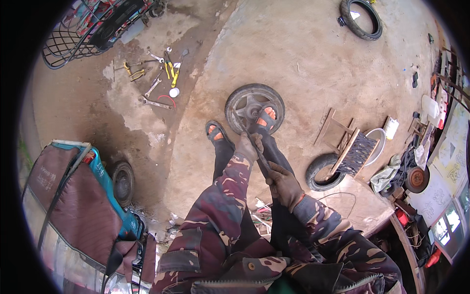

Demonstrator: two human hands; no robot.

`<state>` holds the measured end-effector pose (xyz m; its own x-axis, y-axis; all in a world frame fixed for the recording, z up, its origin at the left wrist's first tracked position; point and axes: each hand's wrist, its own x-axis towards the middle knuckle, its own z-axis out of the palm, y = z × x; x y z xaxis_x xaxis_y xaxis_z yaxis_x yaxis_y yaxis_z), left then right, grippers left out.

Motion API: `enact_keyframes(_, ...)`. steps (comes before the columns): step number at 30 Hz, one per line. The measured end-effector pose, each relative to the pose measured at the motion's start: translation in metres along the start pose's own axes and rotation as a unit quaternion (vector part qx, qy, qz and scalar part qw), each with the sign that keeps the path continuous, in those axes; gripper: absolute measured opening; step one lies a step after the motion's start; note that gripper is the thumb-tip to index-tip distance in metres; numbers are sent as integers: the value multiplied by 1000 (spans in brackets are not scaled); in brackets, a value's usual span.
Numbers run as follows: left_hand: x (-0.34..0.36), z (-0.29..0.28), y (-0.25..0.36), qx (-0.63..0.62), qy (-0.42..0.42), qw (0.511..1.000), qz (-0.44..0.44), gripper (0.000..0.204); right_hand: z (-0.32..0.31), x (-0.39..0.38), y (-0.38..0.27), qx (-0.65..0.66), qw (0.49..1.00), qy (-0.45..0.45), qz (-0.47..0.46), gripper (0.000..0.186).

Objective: The person removes a wheel from a three-wheeled vehicle, places it on the ground, and uses a metal bar to pry the tire off the rim. They then attempt to reseat the tire bead onto the rim using the bar and their hands.

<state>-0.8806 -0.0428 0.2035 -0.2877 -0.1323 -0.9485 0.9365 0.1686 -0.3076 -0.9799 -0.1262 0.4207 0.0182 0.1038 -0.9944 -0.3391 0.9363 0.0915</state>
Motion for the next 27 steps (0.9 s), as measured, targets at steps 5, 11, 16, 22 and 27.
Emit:
enact_keyframes(5,17,10,7,75,69,994,25,42,5,19,-9,-15,1000,3,16,52)
enact_keyframes(11,30,21,22,104,92,990,25,26,16,27,-31,-31,999,4,23,54)
enact_keyframes(16,41,22,32,114,108,988,-11,22,22,33,-36,-55,998,20,17,56)
enact_keyframes(22,41,22,31,114,120,986,0,36,22,32,-38,-53,998,28,27,58)
enact_keyframes(27,45,33,40,124,115,985,-19,46,26,39,-52,-49,998,24,38,58)
